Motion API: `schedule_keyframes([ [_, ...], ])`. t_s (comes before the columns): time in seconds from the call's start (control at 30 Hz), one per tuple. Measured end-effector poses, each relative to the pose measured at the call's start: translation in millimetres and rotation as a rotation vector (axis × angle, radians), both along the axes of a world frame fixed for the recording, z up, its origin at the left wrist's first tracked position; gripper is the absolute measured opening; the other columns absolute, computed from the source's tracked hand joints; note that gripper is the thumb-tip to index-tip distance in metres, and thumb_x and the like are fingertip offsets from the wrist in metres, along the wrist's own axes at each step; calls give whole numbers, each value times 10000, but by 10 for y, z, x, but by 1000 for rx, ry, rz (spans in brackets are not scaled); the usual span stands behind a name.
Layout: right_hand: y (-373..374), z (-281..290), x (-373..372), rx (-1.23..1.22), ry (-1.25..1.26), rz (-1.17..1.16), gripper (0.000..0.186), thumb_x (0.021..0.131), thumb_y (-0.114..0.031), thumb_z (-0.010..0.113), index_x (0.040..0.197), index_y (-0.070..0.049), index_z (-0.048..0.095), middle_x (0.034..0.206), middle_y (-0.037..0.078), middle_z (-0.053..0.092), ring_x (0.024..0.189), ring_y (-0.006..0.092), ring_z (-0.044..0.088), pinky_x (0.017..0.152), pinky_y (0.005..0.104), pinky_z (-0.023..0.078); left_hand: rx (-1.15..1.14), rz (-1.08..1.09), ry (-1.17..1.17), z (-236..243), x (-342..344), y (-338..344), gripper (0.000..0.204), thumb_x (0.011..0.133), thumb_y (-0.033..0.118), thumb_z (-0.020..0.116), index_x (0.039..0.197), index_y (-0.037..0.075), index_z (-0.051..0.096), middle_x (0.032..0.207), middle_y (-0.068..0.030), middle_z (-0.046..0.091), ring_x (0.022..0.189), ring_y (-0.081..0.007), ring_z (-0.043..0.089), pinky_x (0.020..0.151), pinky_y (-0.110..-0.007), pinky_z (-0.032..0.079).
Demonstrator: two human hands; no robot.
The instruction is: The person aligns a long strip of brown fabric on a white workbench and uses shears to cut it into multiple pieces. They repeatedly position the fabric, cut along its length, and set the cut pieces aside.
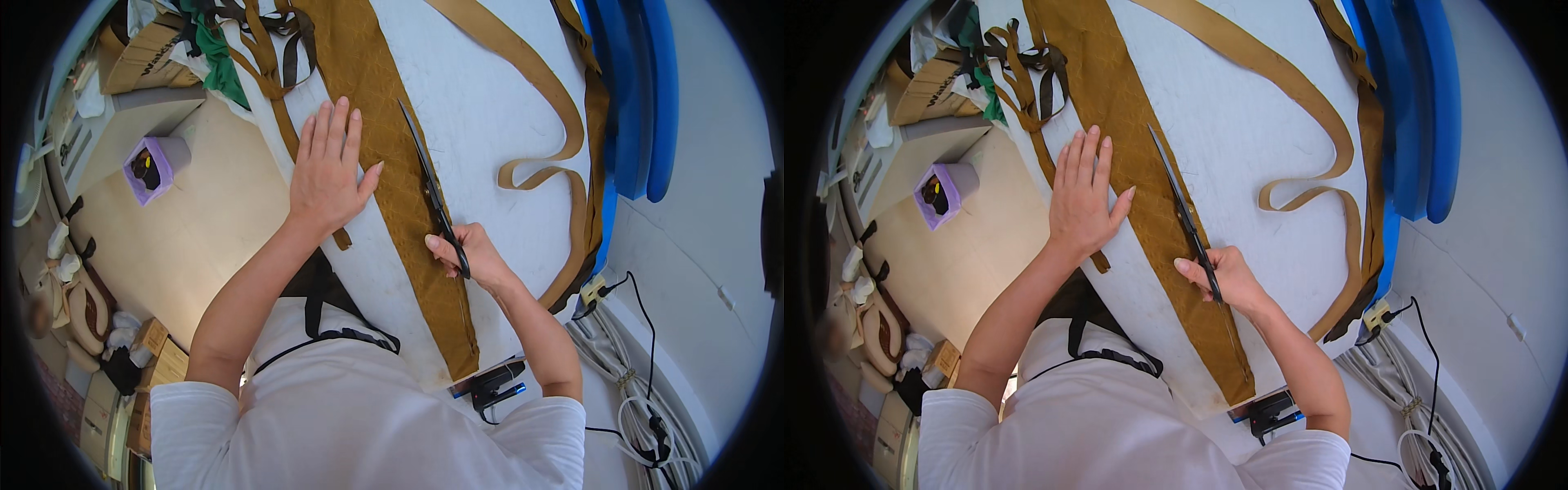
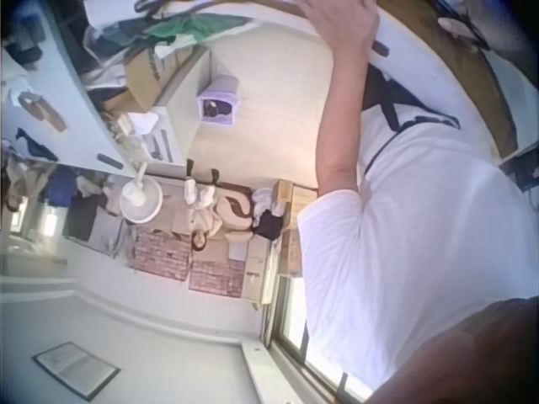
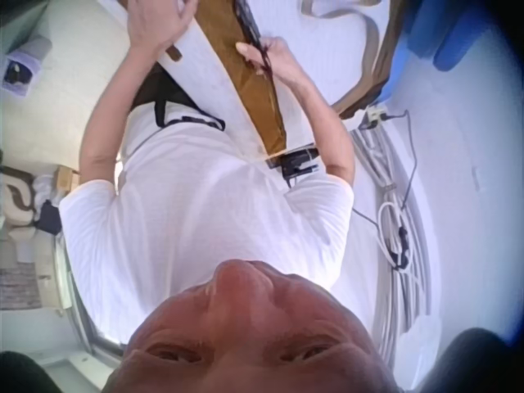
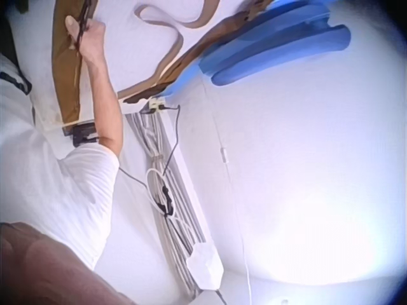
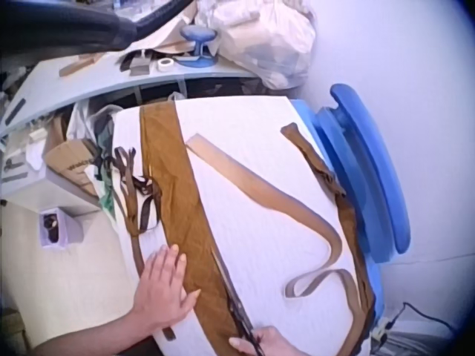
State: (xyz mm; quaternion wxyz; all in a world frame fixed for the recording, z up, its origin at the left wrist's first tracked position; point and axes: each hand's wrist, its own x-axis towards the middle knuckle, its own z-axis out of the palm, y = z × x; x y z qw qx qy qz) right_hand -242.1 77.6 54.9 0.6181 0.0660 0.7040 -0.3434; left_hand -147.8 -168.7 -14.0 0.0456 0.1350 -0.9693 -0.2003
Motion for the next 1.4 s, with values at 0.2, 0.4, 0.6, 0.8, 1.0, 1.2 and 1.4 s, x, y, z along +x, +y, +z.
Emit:
schedule_keyframes([
  [0.2,-316,-4,-127,-12,54,-48,549,821,-542,847,673,-78,593,592,-11,521,521,83,492,505,246,438,15,-5,3,6,-8,-11,757,935,347,660,1523,-42,384,1614,-235,330,1512,-415,278,1241,-525,216],
  [0.4,-275,-80,-106,34,112,22,572,816,-561,843,648,-75,594,576,-6,534,509,86,517,482,253,444,72,2,12,37,-25,-35,732,931,337,664,1503,-46,416,1606,-242,338,1503,-418,288,1232,-543,222],
  [0.6,-326,3,-202,-2,78,11,575,819,-564,839,650,-70,598,579,-5,537,516,87,525,486,250,448,-150,-16,25,198,-417,-533,651,945,331,643,1497,29,476,1596,-189,374,1500,-384,301,1236,-540,205],
  [0.8,-519,-34,-287,-16,59,-17,554,836,-559,826,684,-73,609,600,-8,533,549,86,522,513,253,455,-218,8,23,49,-579,-975,658,967,391,612,1516,60,466,1604,-154,374,1515,-346,275,1258,-519,163],
  [1.0,-487,-81,-244,-35,8,-34,558,845,-541,825,649,-74,592,598,-1,538,528,87,507,502,251,443,-163,-5,52,-36,-570,-1022,684,954,395,632,1514,44,457,1596,-185,370,1493,-388,299,1249,-521,203],
  [1.2,-618,-22,-311,-38,51,-46,558,845,-531,826,632,-80,577,591,2,539,515,92,498,502,255,434,-136,-5,56,-43,-566,-1028,701,949,380,641,1531,50,432,1605,-187,353,1496,-397,290,1250,-515,212],
  [1.4,-867,-29,-425,-9,96,-20,528,883,-502,804,670,-69,589,605,-1,532,526,89,498,488,246,419,-108,-4,54,-9,-572,-1035,699,942,371,648,1519,34,441,1600,-198,355,1486,-415,298,1242,-529,222],
])
